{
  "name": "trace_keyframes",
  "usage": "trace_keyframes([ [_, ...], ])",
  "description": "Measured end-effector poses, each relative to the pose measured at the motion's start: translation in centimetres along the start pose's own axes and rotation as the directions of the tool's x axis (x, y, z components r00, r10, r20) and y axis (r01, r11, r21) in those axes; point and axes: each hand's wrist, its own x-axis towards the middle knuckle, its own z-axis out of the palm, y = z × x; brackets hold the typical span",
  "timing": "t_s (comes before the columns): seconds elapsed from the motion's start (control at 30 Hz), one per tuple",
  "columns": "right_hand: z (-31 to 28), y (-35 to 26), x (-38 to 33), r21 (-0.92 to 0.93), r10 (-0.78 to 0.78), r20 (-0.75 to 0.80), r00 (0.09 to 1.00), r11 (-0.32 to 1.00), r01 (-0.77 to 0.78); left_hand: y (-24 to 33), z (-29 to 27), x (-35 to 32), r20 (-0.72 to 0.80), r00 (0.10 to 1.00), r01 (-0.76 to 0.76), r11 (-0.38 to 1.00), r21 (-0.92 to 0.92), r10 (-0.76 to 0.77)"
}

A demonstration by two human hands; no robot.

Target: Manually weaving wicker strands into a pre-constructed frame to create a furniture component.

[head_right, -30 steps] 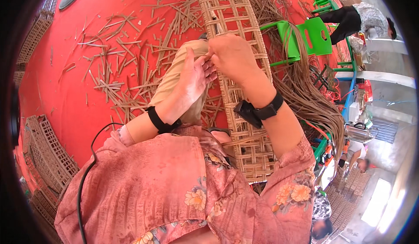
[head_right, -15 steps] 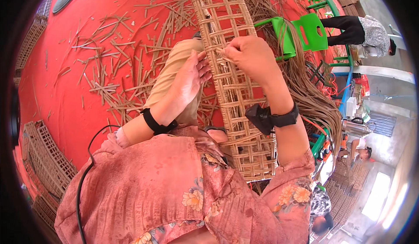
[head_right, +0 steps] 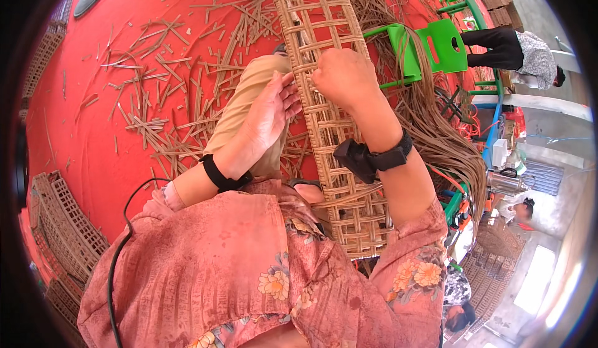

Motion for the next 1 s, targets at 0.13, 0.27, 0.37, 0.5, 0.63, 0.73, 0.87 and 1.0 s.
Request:
trace_keyframes([
  [0.13,0.2,1.2,0.8,0.057,-0.117,0.026,0.993,0.992,0.116,-0.1,0.3,0.0,-0.004,1.0,0.005,1.0,-0.015,-0.005],
  [0.27,0.3,1.2,1.7,-0.005,-0.241,0.051,0.969,0.97,0.241,-0.1,0.1,0.0,0.002,1.0,0.004,1.0,-0.014,-0.004],
  [0.37,0.8,0.6,1.7,-0.078,-0.27,0.011,0.963,0.96,0.27,-0.3,0.0,0.2,0.011,1.0,0.007,1.0,-0.023,-0.007],
  [0.5,1.1,0.2,1.4,-0.063,-0.24,0.007,0.971,0.969,0.24,-0.2,-0.4,0.2,0.016,1.0,0.013,1.0,-0.027,-0.012],
  [0.63,0.6,0.9,0.2,0.099,-0.286,-0.112,0.952,0.95,0.297,-0.4,-0.3,0.2,0.044,0.999,0.007,0.999,-0.052,-0.005],
  [0.73,0.9,0.8,0.5,0.112,-0.333,-0.135,0.933,0.931,0.349,-0.3,-0.1,0.1,-0.002,1.0,0.015,0.999,-0.04,-0.015],
  [0.87,1.1,-0.1,0.9,0.119,-0.319,-0.131,0.939,0.935,0.335,-0.7,-0.6,0.4,0.008,0.999,0.04,0.997,-0.066,-0.04],
  [1.0,1.4,-2.2,-0.3,-0.308,-0.489,-0.317,0.813,0.863,0.4,-0.9,-1.0,0.8,0.078,0.996,0.042,0.995,-0.094,-0.035],
])
